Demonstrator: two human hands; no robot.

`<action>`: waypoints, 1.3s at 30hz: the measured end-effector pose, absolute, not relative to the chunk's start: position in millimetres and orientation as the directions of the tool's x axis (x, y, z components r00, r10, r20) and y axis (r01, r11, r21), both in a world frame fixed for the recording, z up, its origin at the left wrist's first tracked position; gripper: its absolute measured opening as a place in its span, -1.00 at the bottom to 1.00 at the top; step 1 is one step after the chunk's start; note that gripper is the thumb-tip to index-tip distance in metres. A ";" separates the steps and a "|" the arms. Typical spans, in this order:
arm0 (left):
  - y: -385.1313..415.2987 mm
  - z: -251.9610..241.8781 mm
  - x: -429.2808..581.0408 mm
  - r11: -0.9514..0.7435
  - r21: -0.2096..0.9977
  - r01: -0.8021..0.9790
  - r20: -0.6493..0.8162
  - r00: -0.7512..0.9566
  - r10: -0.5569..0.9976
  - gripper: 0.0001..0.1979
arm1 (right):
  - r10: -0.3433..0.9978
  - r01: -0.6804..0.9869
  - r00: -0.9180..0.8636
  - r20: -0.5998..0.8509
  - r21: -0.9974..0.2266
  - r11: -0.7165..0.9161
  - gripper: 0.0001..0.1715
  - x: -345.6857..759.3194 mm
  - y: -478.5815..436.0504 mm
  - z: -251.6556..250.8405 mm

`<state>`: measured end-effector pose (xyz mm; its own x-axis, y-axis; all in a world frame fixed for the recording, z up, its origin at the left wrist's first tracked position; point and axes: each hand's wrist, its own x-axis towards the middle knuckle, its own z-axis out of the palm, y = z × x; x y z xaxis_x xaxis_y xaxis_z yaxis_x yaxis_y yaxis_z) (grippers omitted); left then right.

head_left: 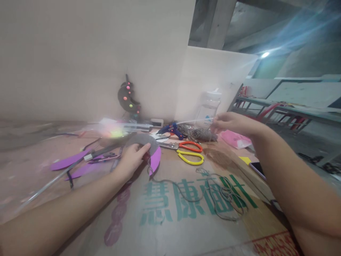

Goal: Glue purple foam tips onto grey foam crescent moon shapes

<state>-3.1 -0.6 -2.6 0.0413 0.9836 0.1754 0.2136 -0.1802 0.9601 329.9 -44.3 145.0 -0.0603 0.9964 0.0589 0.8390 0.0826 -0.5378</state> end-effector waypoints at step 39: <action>-8.4 4.5 5.4 -0.140 0.990 0.033 0.137 0.081 0.987 -0.68 | 0.990 0.697 -0.062 0.129 -0.704 0.136 -0.62 245.3 10.8 69.9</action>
<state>5.4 -8.4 4.5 0.0810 0.9872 0.1370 0.0328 -0.1400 0.9896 245.3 10.8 69.9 -0.0623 0.9897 0.1292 0.6970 0.1357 -0.7041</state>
